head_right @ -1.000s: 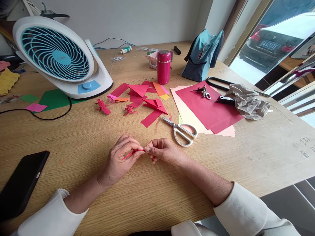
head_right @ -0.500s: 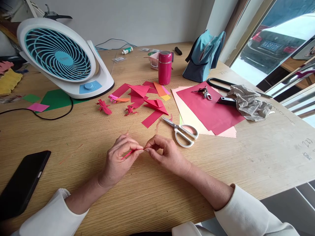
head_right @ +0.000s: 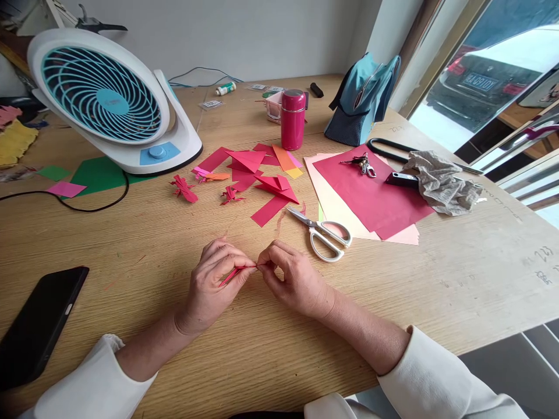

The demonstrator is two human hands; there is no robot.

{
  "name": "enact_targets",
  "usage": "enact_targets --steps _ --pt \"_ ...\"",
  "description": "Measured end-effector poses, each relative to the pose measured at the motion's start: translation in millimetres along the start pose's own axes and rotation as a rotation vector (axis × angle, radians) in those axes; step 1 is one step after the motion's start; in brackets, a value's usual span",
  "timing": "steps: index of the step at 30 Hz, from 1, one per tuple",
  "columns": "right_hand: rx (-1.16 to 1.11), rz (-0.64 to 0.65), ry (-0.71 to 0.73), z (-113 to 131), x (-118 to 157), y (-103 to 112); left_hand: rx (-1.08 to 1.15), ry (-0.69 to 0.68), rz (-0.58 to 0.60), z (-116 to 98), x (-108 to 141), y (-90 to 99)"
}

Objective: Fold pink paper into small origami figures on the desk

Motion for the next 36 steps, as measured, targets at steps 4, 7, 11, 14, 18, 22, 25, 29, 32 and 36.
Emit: enact_targets --steps 4,7,11,14,18,22,25,29,32,36 --pt "0.011 0.004 0.022 3 0 0 0.03 0.006 0.015 -3 -3 1.0" --pt "-0.021 -0.014 0.029 1 2 1 0.107 0.046 0.005 -2 -3 0.7" --pt "-0.066 -0.051 -0.01 -3 2 2 0.245 0.171 -0.036 4 -1 -0.7" --pt "-0.092 -0.041 -0.099 -5 2 0 0.339 0.239 -0.059 6 -1 -2.7" --pt "-0.152 0.042 -0.175 -6 2 -5 0.437 0.262 -0.082 8 -1 -7.1" --pt "-0.164 0.045 -0.237 -8 2 -12 0.519 0.333 -0.053 10 1 -12.1" --pt "-0.224 0.017 -0.296 -15 3 -16 0.6 0.436 0.0 11 3 -14.2" --pt "-0.457 -0.016 -0.427 -25 3 -18 0.73 0.65 0.021 13 5 -16.2" --pt "-0.58 -0.023 -0.503 -25 1 -16 0.789 0.708 -0.015 16 5 -17.2" --pt "-0.605 0.006 -0.512 -21 -2 -14 0.792 0.696 -0.046 18 5 -17.7"
Point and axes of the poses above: each hand's wrist, its own x-axis away from the middle knuckle, its own y-axis out of the back of the hand, z = x × y, the point moved 2 cm from there along -x, towards the middle knuckle, and after that the axes turned 5 degrees about -z, right-handed, at the moved point
